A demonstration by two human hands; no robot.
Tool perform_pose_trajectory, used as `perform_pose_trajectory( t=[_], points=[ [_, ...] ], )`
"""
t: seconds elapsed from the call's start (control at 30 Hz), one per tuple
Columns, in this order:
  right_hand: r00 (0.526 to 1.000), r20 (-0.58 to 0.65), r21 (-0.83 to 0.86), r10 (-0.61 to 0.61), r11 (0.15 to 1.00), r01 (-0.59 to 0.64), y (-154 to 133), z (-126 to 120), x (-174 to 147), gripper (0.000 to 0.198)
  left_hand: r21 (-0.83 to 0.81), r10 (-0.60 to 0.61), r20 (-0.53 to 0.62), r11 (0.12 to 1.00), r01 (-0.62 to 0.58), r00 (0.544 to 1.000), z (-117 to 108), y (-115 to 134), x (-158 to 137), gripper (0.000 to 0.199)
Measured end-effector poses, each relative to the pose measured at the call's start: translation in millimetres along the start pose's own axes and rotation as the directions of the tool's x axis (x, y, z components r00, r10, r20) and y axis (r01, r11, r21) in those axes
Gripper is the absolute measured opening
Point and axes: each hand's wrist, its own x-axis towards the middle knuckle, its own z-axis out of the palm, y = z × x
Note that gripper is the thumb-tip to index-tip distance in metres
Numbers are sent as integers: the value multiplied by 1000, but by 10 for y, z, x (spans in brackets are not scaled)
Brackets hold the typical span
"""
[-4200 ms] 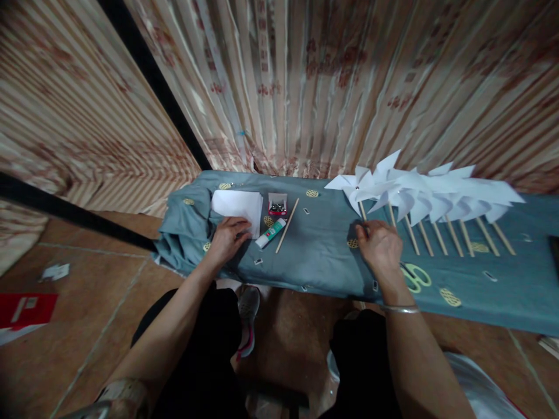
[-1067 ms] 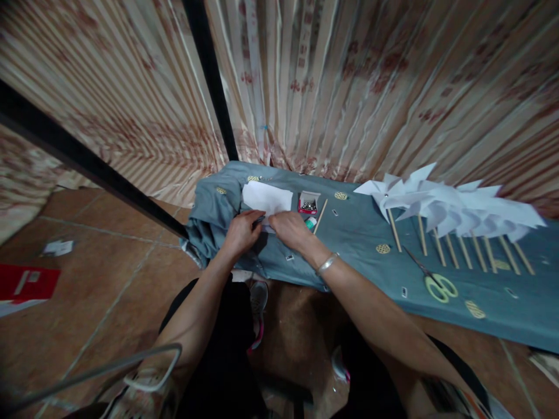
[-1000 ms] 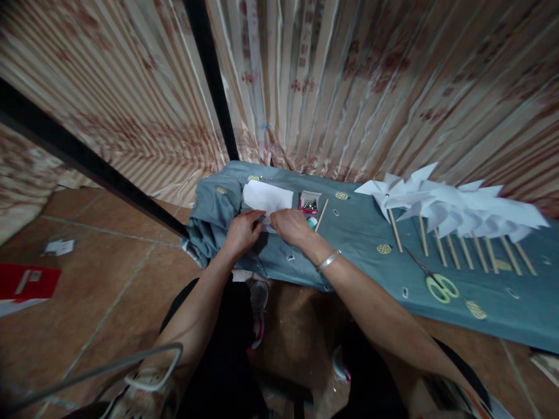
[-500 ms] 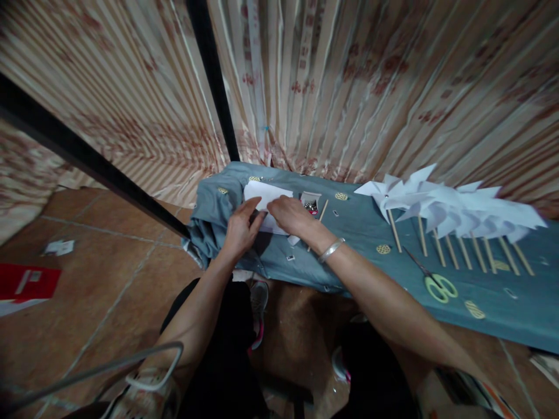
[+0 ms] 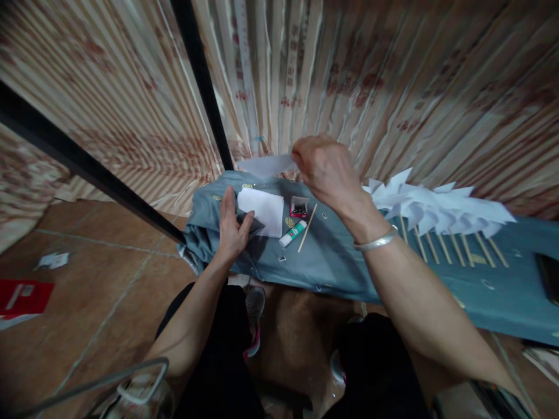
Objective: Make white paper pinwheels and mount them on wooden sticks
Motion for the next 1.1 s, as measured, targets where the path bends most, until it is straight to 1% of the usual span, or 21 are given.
perform_pose_trajectory(
  t=[0.07, 0.1, 0.17, 0.23, 0.3, 0.33, 0.37, 0.43, 0.53, 0.57, 0.6, 0.63, 0.73, 0.77, 0.83, 0.9, 0.93, 1.0, 1.1],
  points=[
    [994, -100, 6, 51, 999, -51, 131, -224, -296, 21, 1, 26, -9, 1000, -26, 1000, 31, 47, -2, 77],
    [979, -190, -10, 79, 997, -82, 180, -315, -484, 21, 1, 43, -3, 999, -43, 999, 49, 81, -6, 79],
    [941, -317, -44, 122, 989, -143, 243, -420, -918, 22, -2, 99, 34, 995, -99, 995, 97, 173, -32, 83],
    [929, -344, -45, 136, 986, -160, 267, -402, -1385, 19, -1, 182, 96, 983, -183, 979, 167, 311, -98, 85],
    [954, -248, -5, 167, 985, -174, 267, -278, -1835, 19, 6, 279, 183, 959, -285, 943, 263, 495, -215, 84],
    [966, -184, 17, 183, 983, -183, 260, -192, -2038, 19, -3, 331, 242, 940, -340, 912, 317, 599, -291, 81],
    [974, -125, 28, 190, 982, -188, 248, -104, -2221, 21, -27, 393, 298, 915, -404, 870, 374, 704, -375, 80],
    [979, -21, 59, 205, 977, -203, 207, 51, -2513, 23, -91, 494, 405, 859, -504, 769, 487, 901, -548, 74],
    [973, 55, 158, 223, 961, -229, 117, 161, -2756, 26, -167, 552, 581, 800, -576, 598, 643, 1091, -750, 63],
    [969, 73, 197, 235, 949, -245, 90, 167, -2796, 26, -189, 559, 616, 789, -585, 555, 691, 1119, -788, 59],
    [965, 78, 232, 251, 937, -262, 68, 164, -2826, 27, -202, 560, 637, 784, -587, 530, 737, 1131, -812, 54],
    [960, 85, 263, 267, 923, -280, 56, 157, -2851, 27, -206, 558, 647, 784, -585, 520, 781, 1130, -821, 47],
    [942, 110, 324, 319, 884, -337, 77, 152, -2946, 26, -197, 535, 674, 795, -574, 510, 896, 1087, -801, 28],
    [935, 119, 335, 335, 873, -355, 103, 163, -2990, 25, -193, 528, 684, 797, -572, 503, 927, 1069, -790, 24],
    [919, 130, 353, 371, 849, -393, 172, 199, -3083, 31, -187, 516, 691, 804, -565, 506, 975, 1040, -776, 22],
    [899, 143, 385, 413, 814, -435, 255, 239, -3161, 38, -187, 513, 674, 815, -549, 531, 1005, 1022, -775, 23],
    [886, 153, 406, 438, 789, -460, 296, 256, -3187, 37, -194, 517, 660, 818, -541, 545, 1015, 1018, -778, 24],
    [854, 172, 449, 490, 733, -511, 372, 278, -3212, 31, -221, 531, 637, 820, -528, 559, 1031, 1021, -786, 24],
    [814, 182, 480, 552, 673, -563, 447, 290, -3202, 23, -248, 548, 618, 816, -521, 563, 1053, 1050, -796, 24]
  ],
)
